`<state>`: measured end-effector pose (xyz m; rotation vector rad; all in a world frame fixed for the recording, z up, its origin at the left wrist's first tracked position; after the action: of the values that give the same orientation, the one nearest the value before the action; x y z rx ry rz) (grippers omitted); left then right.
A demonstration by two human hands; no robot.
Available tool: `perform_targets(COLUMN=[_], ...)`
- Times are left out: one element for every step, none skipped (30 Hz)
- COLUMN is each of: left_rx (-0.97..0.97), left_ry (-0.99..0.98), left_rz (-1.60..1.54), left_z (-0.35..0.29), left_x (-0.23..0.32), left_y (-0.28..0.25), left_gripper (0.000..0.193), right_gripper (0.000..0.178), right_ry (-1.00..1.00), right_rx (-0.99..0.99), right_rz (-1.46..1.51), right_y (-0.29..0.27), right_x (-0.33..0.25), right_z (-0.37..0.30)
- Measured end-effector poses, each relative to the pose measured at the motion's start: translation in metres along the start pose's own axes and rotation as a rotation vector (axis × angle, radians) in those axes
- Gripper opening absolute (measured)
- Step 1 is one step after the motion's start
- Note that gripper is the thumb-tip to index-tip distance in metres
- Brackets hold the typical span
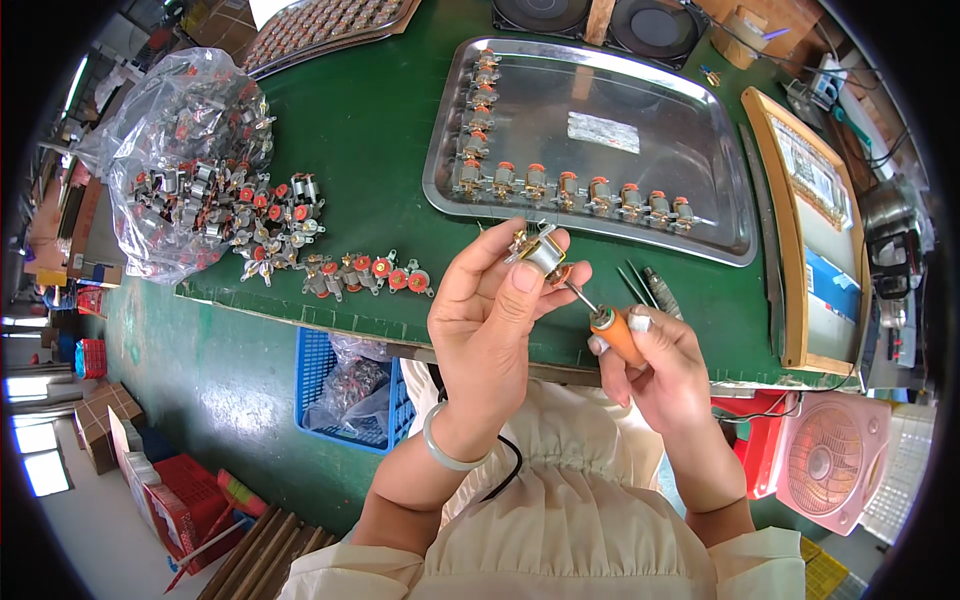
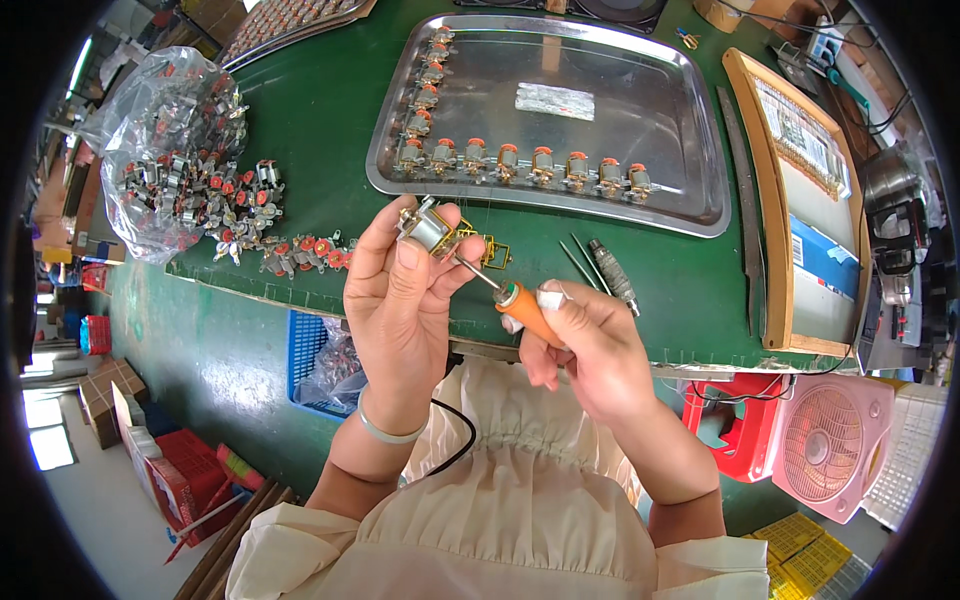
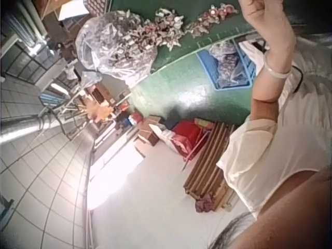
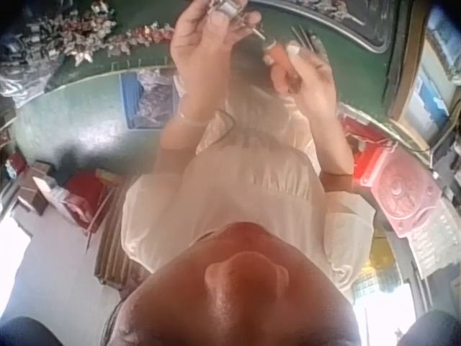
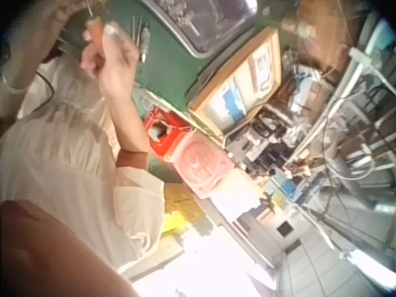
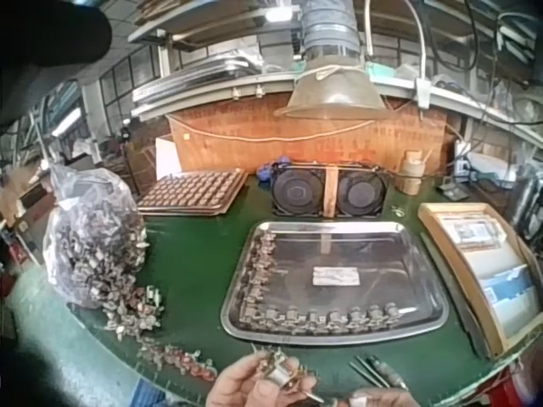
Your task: Assembling small electronic or mechanical metal components using a screwdriver and tweezers at a workbench.
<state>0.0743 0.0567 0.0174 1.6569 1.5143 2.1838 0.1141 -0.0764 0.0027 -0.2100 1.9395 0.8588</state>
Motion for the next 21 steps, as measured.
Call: perform_targets(left_rx=[-0.008, -0.015, -0.015, -0.012, -0.008, -0.008, -0.022, -0.037, -0.037, -0.118, -0.201, -0.206, -0.330, -0.451, -0.517, -0.521, -0.542, -0.563, -0.562, -0.563, -0.562], left_ry=[0.000, 0.001, -0.001, -0.014, -0.027, -0.030, -0.029, -0.029, -0.035, 0.004, 0.042, 0.028, 0.020, 0.015, 0.021, 0.011, 0.055, 0.100, 0.135, 0.129, 0.142], left_rz=[0.006, 0.012, 0.011, 0.016, 0.020, 0.020, 0.024, 0.028, 0.029, 0.112, 0.194, 0.192, 0.305, 0.418, 0.517, 0.520, 0.635, 0.750, 0.781, 0.783, 0.785], left_z=[0.000, 0.000, 0.000, 0.000, 0.000, 0.001, 0.002, 0.003, 0.004, 0.001, -0.001, -0.001, -0.006, -0.010, -0.011, -0.011, -0.012, -0.013, -0.014, -0.014, -0.013], left_x=[-0.001, -0.002, -0.002, -0.002, -0.003, -0.002, -0.002, -0.002, -0.003, -0.003, -0.003, -0.005, -0.012, -0.020, -0.028, -0.030, -0.032, -0.034, -0.032, -0.034, -0.034], left_y=[0.000, 0.000, 0.000, 0.000, 0.000, 0.000, 0.000, -0.001, -0.002, 0.004, 0.010, 0.010, 0.016, 0.019, 0.018, 0.017, 0.016, 0.016, 0.018, 0.017, 0.017], left_gripper=[0.034, 0.035, 0.035, 0.034, 0.034, 0.034, 0.033, 0.033, 0.033, 0.031, 0.029, 0.029, 0.030, 0.031, 0.033, 0.033, 0.033, 0.032, 0.031, 0.031, 0.030], right_gripper=[0.021, 0.024, 0.024, 0.020, 0.018, 0.018, 0.018, 0.021, 0.030, 0.028, 0.028, 0.027, 0.029, 0.029, 0.032, 0.035, 0.035, 0.038, 0.041, 0.041, 0.043], right_ry=[0.047, 0.095, 0.095, -0.007, -0.109, -0.108, -0.192, -0.276, -0.279, -0.311, -0.379, -0.447, -0.620, -0.618, -0.832, -1.030, -1.024, -0.877, -0.728, -0.723, -0.773], right_rx=[0.034, 0.068, 0.069, 0.133, 0.196, 0.198, 0.242, 0.286, 0.271, 0.249, 0.263, 0.279, 0.134, 0.147, 0.124, 0.090, 0.098, 0.164, 0.224, 0.228, 0.205], right_rz=[-0.011, -0.022, -0.022, -0.118, -0.213, -0.214, -0.194, -0.173, -0.089, -0.049, -0.089, -0.130, -0.290, -0.290, -0.659, -1.032, -1.029, -0.825, -0.624, -0.621, -0.621], right_y=[-0.001, -0.003, -0.003, -0.008, -0.012, -0.013, -0.020, -0.028, -0.037, -0.036, -0.034, -0.034, -0.025, -0.025, -0.007, 0.014, 0.018, 0.012, 0.003, 0.001, 0.002], right_x=[0.001, 0.004, 0.003, -0.005, -0.014, -0.016, -0.027, -0.037, -0.040, -0.051, -0.063, -0.073, -0.086, -0.092, -0.108, -0.109, -0.105, -0.101, -0.096, -0.094, -0.094], right_z=[0.000, -0.001, -0.001, -0.001, -0.003, -0.003, -0.003, -0.003, -0.002, -0.004, -0.009, -0.013, -0.016, -0.013, -0.020, -0.026, -0.024, -0.017, -0.010, -0.007, -0.005])
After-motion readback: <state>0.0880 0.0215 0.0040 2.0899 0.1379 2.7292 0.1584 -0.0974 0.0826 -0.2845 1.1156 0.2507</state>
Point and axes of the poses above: each hand's wrist, its own z-axis towards the middle knuckle, its own y-axis out of the palm, x = y × z, the point moved 8 cm from there along z, towards the middle knuckle, and after that the axes turned 10 degrees about x, right-handed, at the moved point
